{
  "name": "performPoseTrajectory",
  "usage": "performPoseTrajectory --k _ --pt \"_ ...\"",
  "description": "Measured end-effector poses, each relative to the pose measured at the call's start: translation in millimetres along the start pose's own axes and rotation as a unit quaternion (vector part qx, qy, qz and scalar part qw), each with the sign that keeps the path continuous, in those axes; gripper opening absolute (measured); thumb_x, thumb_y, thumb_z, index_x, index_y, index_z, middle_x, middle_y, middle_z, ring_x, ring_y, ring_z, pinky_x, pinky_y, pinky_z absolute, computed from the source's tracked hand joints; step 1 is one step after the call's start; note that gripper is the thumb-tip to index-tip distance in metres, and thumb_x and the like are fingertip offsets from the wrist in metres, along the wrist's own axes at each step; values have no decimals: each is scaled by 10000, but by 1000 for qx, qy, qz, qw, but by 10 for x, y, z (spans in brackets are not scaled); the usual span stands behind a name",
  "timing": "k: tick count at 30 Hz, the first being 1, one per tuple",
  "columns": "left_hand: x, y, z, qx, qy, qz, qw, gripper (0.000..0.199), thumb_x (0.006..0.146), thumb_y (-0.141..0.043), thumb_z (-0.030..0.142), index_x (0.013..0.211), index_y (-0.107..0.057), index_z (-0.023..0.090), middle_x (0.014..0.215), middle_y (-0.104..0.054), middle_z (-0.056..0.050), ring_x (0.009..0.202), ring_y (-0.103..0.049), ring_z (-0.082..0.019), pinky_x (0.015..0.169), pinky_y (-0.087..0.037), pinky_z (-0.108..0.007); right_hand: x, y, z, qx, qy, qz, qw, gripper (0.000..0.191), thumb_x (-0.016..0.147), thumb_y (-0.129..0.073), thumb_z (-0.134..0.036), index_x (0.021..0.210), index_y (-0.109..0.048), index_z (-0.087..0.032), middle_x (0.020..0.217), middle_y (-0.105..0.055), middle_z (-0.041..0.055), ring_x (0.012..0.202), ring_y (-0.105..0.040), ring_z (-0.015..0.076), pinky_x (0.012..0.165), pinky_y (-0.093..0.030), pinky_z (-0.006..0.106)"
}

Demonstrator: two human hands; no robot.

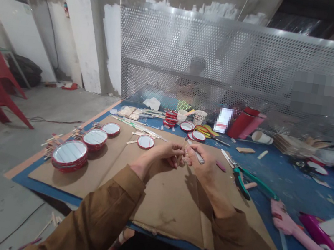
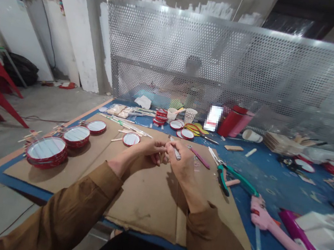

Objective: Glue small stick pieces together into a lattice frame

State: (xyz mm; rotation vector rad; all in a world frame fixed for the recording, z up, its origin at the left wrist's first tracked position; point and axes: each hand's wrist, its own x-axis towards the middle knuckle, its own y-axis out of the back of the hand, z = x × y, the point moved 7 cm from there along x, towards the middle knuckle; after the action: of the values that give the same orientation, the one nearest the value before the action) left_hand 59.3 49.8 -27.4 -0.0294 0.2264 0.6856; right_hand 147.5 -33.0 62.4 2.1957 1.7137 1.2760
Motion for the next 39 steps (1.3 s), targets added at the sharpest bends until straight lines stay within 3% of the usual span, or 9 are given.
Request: performPoseTrajectory --k 20,39 --pt "-22 -2 26 14 0 7 1000 171 981 -457 226 1093 -559 146 688 -669 -4 483 -628 -103 498 -496 -200 0 -16 31 -2 7 0 1000 249 909 -504 -435 853 -642 -236 598 -622 11 614 -627 202 567 -456 292" --pt "13 18 -12 8 3 3 1000 209 972 -496 257 1136 -557 144 660 -660 -3 491 -629 -101 517 -498 -189 6 -16 -37 14 5 -14 1000 246 903 -502 -421 829 -635 -227 579 -610 4 590 -612 186 582 -451 284"
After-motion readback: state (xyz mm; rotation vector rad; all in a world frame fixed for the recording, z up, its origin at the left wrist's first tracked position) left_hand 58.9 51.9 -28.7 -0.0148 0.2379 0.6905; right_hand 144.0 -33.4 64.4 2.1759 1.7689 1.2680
